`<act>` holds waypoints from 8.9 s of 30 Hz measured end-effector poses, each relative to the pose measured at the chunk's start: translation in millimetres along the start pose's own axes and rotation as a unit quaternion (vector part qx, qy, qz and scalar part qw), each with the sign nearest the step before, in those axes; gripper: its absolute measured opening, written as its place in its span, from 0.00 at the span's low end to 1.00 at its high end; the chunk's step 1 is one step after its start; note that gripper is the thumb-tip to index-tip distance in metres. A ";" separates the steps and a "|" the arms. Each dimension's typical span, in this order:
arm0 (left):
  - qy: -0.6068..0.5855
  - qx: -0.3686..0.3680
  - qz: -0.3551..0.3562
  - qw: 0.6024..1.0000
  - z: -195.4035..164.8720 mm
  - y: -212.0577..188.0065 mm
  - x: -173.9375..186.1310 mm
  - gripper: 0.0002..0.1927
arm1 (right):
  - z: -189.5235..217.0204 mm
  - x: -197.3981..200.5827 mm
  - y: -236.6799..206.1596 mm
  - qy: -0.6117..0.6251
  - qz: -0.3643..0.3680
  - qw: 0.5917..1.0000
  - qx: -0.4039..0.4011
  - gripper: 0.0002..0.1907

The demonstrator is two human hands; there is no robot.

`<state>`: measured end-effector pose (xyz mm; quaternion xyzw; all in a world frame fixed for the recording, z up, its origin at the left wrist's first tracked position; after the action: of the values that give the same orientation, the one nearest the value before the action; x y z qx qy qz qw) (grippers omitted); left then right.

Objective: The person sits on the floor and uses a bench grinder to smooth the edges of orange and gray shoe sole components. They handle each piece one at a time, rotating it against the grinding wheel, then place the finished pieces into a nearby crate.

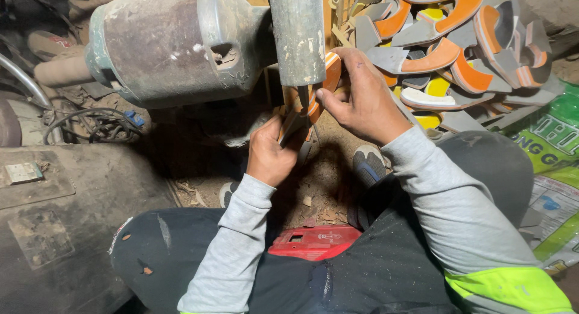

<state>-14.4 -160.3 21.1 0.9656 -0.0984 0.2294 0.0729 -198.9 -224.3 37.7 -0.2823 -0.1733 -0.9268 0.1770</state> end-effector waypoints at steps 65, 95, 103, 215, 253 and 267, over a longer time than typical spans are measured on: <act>-0.008 -0.034 0.018 0.999 16.3 0.8 -9.8 0.14 | 28.2 13.8 -1.3 0.016 -0.010 0.999 0.031 0.32; -0.018 0.006 0.100 0.995 26.0 -11.7 17.5 0.07 | 17.7 -18.8 -13.4 0.032 -0.041 0.999 -0.013 0.30; -0.004 0.061 0.138 0.989 31.4 -12.9 34.4 0.08 | 12.7 -43.2 -26.5 0.041 -0.066 0.996 -0.051 0.25; -0.575 0.141 0.029 0.805 95.2 -12.1 -37.6 0.15 | -33.1 -9.7 11.5 0.297 0.159 0.918 -0.207 0.17; -0.563 0.177 0.006 0.807 102.9 -13.4 -15.1 0.15 | -27.3 -33.3 13.4 0.293 0.097 0.933 -0.183 0.13; -0.418 0.158 -0.008 0.895 83.8 -30.6 41.4 0.15 | -14.0 -46.4 -22.2 0.122 0.238 0.953 -0.142 0.13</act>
<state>64.6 -152.7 -36.9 0.9720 -0.0747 -0.1831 -0.1271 -178.7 -199.9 -5.3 -0.2218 0.0551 -0.9004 0.3701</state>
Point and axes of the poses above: each hand's wrist, its own y-axis towards the middle knuckle, its own x-axis out of the back of the hand, z = x × y, the point moved 7 cm from there along y, towards the middle knuckle, and after that the axes turned 10 degrees about z, right-handed, at the moved point
